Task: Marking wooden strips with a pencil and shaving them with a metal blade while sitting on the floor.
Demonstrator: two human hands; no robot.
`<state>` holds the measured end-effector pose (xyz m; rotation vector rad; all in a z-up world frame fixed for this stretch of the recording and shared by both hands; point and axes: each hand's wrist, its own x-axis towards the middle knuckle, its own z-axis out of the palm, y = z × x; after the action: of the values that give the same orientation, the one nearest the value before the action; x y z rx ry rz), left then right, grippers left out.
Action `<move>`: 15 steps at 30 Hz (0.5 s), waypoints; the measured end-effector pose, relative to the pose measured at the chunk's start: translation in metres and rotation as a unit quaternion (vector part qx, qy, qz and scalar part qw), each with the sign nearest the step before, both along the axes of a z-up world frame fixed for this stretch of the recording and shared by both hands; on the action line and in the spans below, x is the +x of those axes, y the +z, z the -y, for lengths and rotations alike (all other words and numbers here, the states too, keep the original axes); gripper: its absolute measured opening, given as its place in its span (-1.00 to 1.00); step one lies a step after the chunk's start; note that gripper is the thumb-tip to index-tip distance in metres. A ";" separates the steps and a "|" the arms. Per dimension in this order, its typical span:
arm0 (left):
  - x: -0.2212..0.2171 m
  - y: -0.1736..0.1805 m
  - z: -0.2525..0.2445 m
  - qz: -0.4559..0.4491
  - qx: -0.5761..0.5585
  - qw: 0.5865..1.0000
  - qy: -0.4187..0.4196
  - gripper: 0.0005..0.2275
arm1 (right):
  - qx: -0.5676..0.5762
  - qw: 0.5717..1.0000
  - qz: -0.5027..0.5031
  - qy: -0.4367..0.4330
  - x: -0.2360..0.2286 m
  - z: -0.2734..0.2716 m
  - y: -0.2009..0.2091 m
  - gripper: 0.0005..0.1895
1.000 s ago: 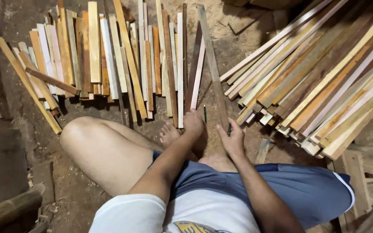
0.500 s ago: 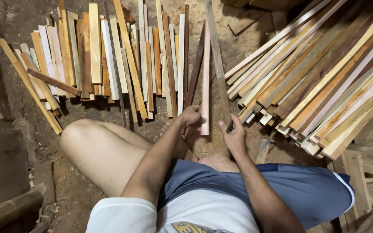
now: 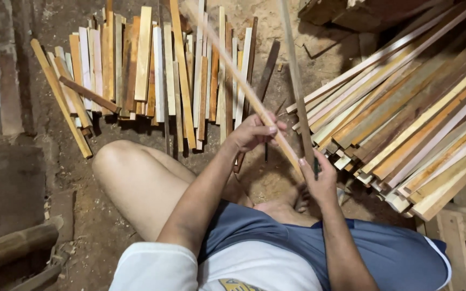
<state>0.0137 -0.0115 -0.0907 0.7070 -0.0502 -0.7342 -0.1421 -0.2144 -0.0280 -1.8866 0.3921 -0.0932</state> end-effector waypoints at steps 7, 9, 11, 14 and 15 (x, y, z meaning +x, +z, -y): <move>-0.013 0.038 0.005 -0.006 0.001 1.000 0.018 -0.65 | -0.090 0.989 0.121 -0.007 -0.002 -0.006 -0.001 -0.48; -0.011 0.025 0.005 0.002 0.071 0.997 0.012 -0.56 | -0.150 0.974 0.171 0.002 -0.001 -0.006 -0.003 -0.48; -0.011 0.021 0.005 0.008 0.078 0.997 0.024 -0.51 | -0.182 0.963 0.199 0.014 0.001 -0.006 -0.005 -0.46; -0.014 0.030 0.004 0.003 0.065 0.998 0.017 -0.51 | -0.240 0.936 0.252 0.046 0.002 0.002 -0.031 -0.43; -0.014 0.035 0.004 -0.007 0.044 0.999 0.001 -0.55 | -0.265 0.921 0.278 0.066 0.004 0.007 -0.045 -0.43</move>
<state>-0.0002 -0.0154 -0.0559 0.7863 -0.0037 -0.7441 -0.1386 -0.2217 -0.0725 -2.2961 -0.1755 -0.6865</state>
